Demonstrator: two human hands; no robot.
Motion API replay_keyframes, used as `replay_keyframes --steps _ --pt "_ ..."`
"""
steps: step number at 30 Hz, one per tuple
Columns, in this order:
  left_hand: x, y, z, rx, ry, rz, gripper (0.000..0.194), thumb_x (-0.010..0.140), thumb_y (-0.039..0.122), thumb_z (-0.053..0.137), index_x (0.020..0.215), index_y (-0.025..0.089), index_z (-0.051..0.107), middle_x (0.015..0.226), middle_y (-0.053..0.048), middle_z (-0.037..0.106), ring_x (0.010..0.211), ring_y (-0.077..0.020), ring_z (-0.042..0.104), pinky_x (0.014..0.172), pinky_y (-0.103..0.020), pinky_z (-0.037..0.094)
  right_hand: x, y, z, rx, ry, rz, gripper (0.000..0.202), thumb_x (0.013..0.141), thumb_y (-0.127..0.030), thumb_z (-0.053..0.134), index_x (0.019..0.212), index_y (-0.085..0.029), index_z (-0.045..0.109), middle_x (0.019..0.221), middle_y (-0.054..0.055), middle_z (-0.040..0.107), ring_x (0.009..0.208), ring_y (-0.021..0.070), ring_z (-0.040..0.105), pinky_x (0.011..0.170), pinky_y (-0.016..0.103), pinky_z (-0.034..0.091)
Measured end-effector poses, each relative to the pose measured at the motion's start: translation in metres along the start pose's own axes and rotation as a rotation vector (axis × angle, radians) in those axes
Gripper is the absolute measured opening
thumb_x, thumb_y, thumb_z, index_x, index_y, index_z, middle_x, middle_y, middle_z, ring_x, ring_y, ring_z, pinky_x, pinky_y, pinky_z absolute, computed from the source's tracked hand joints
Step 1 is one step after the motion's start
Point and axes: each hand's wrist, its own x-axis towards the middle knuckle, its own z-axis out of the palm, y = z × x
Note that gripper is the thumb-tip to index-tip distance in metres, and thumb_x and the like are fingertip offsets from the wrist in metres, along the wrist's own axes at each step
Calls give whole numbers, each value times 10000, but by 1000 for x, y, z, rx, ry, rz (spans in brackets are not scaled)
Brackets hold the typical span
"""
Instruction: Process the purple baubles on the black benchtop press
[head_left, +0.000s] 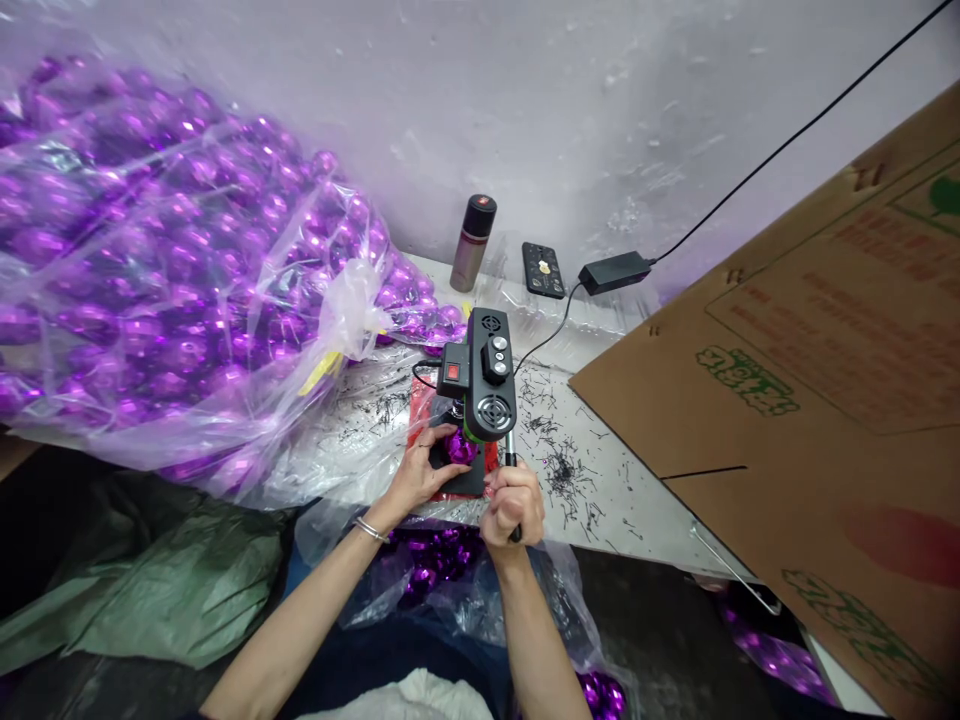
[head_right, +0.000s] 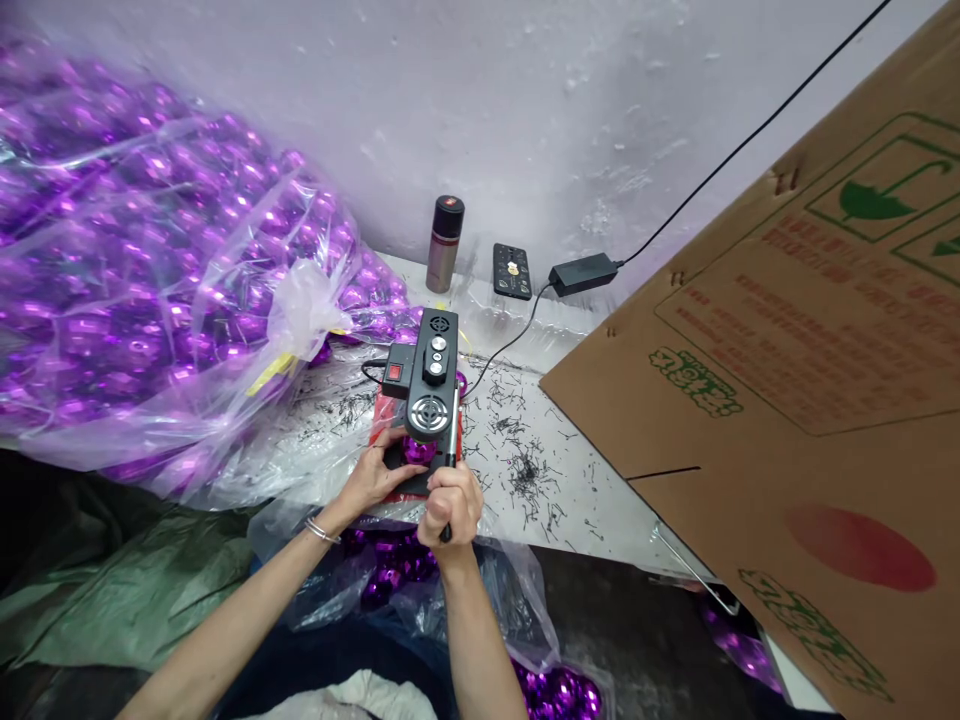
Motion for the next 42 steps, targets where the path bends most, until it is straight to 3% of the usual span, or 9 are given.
replay_keyframes --steps 15,22,29,34,37,39,42 --pt "0 0 1 11 0 6 537 846 404 898 1295 223 667 1289 -109 772 1249 -315 746 1107 -506 599 -13 6 2 89 30 28 386 1114 -280 373 750 -236 494 725 -31 547 615 125 607 638 324 566" --pt "2 -2 1 10 -3 -5 553 827 384 910 1295 223 664 1294 -109 777 1245 -313 750 1133 -512 579 -16 9 3 85 -4 36 386 1128 -311 336 773 -242 469 719 -40 490 612 121 595 653 324 581" --pt "4 -2 0 -8 -10 -27 548 820 385 908 1286 220 671 1311 -105 770 1266 -307 739 1138 -497 576 -15 14 2 55 -74 -29 377 1116 -277 354 757 -237 459 741 -36 553 643 122 653 672 311 555" --pt "9 -5 1 -11 3 7 559 808 392 917 1274 220 661 1256 -105 778 1203 -312 763 1073 -499 616 10 1 -1 15 -40 -19 406 1114 -246 353 714 -241 426 672 -44 511 582 109 569 616 281 487" --pt "8 -5 3 1 12 12 560 825 377 907 1290 216 639 1251 -110 774 1191 -310 767 1065 -498 618 38 -16 -3 50 -19 131 382 1072 -166 440 697 -235 460 656 -34 512 605 121 559 582 284 426" --pt "-1 -4 5 23 40 32 536 870 361 870 1319 220 614 1288 -119 759 1203 -304 764 1065 -494 619 53 -25 -4 89 -26 204 362 1061 -142 470 710 -227 491 674 -31 527 627 120 556 597 283 423" --pt "-33 0 4 102 50 140 561 888 392 860 1360 245 594 1362 -131 729 1309 -325 718 1155 -550 566 61 -31 -5 111 -45 204 347 1058 -121 476 727 -220 509 693 -30 544 655 116 561 618 275 426"
